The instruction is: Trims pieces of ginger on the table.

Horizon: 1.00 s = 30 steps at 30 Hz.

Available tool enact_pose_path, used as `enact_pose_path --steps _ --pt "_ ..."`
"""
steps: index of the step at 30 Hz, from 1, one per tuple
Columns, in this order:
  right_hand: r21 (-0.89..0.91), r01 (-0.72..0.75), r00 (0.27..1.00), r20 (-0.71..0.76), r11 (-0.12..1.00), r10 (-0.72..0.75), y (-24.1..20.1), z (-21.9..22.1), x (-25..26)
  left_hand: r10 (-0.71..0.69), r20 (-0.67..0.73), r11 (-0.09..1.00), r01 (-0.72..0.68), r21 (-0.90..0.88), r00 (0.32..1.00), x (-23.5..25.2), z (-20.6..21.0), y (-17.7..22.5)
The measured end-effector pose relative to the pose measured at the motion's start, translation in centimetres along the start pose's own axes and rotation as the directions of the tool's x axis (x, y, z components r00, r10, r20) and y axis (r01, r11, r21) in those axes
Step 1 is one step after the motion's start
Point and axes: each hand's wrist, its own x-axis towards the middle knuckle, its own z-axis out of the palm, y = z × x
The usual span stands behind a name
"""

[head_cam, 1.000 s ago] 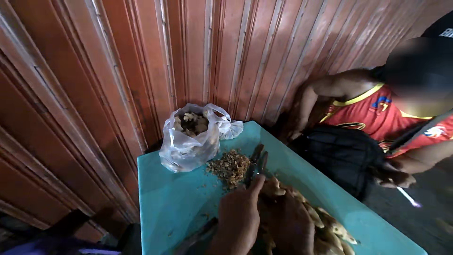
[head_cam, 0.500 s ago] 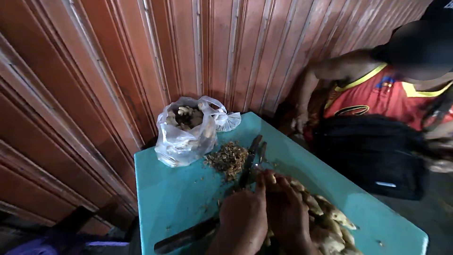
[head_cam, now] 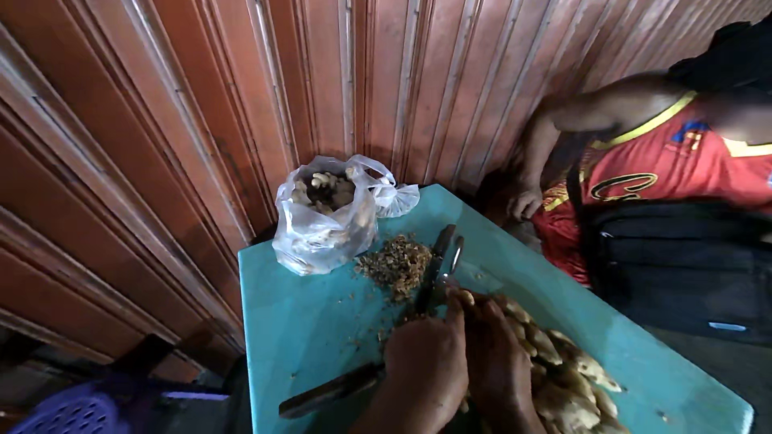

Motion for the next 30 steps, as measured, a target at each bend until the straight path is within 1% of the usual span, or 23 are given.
enact_pose_path --steps 6,11,13,18,21,24,26,29,30 --pt "-0.074 0.021 1.000 -0.017 0.997 -0.022 0.7 -0.8 0.5 0.017 -0.036 1.000 -0.018 -0.021 0.999 0.8 0.3 -0.6" --pt "-0.095 0.029 0.999 -0.026 0.995 -0.032 0.2 -0.4 0.3 0.035 0.022 0.998 -0.033 -0.051 0.999 0.4 0.1 -0.2" --pt "-0.111 0.045 0.999 -0.022 0.993 -0.047 0.2 -0.4 0.3 0.039 0.020 0.998 -0.038 -0.052 0.999 0.4 0.0 -0.3" --pt "-0.121 0.095 0.995 0.034 0.988 -0.092 0.8 -1.0 0.4 0.051 -0.071 0.997 -0.055 -0.057 0.996 1.1 0.1 -1.6" --pt "-0.115 0.047 0.999 -0.014 0.992 -0.049 0.6 -0.4 0.0 0.015 -0.041 0.997 -0.017 -0.069 0.999 1.0 -0.2 -1.4" --pt "0.023 -0.032 0.994 -0.104 0.999 0.034 0.1 -0.1 0.4 0.000 -0.011 0.997 -0.001 -0.073 1.000 0.8 -0.3 -1.0" --pt "0.063 -0.063 0.988 -0.138 0.996 0.071 -0.1 0.0 0.5 0.022 -0.011 0.996 -0.023 -0.081 1.000 0.6 -0.3 -0.8" --pt "-0.024 -0.049 0.992 -0.114 0.999 0.046 -0.2 0.2 0.1 0.039 0.013 0.997 -0.039 -0.061 0.999 0.5 -0.2 -0.6" --pt "-0.054 -0.038 0.995 -0.096 0.998 0.033 -0.2 0.2 0.0 0.043 -0.004 0.998 -0.043 -0.051 0.999 0.6 -0.1 -0.7"
